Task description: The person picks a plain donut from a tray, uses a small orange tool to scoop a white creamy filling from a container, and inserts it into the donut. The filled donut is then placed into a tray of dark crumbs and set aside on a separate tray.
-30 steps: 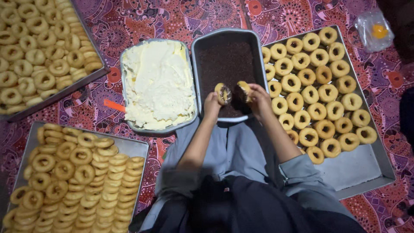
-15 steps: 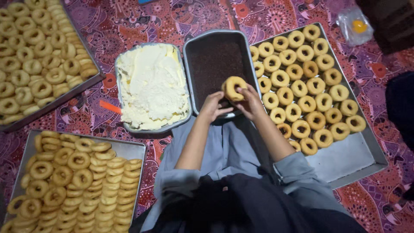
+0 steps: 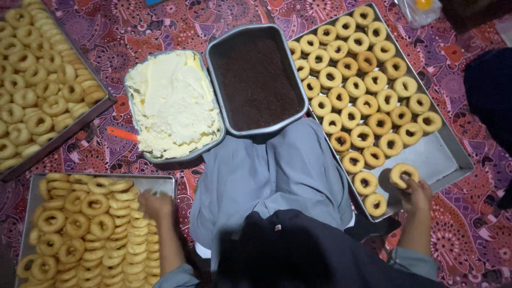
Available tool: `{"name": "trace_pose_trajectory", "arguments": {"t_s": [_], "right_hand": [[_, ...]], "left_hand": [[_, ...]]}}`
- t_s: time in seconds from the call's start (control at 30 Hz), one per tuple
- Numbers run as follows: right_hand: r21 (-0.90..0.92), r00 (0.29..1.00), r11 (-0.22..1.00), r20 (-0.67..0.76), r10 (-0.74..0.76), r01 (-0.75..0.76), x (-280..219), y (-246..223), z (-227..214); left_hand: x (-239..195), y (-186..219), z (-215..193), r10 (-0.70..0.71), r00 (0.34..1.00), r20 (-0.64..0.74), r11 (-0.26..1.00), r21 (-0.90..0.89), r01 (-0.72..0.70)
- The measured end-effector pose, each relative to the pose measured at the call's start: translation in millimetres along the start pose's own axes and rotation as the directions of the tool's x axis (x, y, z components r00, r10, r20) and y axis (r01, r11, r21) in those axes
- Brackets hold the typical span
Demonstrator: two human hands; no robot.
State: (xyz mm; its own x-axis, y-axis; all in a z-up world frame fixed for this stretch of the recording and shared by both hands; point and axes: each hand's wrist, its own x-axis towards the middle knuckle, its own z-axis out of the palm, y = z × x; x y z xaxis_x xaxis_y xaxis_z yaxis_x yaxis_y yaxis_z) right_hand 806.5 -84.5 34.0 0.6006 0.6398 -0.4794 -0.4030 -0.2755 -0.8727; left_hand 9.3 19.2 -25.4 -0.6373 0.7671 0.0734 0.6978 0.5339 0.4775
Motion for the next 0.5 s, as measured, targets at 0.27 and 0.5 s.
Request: {"name": "trace_pose_trajectory", "arguments": {"t_s": [0.27,0.5], "right_hand": [[-0.137,0.978,0.968,-0.055,0.202,-0.208,11.1,28.7,20.8],[-0.965,0.897,0.248,-0.029,-0.441,0.091,29.6,35.0,10.4]], "left_hand": [[-26.0,-20.8,-12.6,0.079,0.967,0.244,0.945,0.29,-0.15],[-33.4,-33.1,-17.8,0.268,0.932,0.246,0.86,0.376,-0.346]]}}
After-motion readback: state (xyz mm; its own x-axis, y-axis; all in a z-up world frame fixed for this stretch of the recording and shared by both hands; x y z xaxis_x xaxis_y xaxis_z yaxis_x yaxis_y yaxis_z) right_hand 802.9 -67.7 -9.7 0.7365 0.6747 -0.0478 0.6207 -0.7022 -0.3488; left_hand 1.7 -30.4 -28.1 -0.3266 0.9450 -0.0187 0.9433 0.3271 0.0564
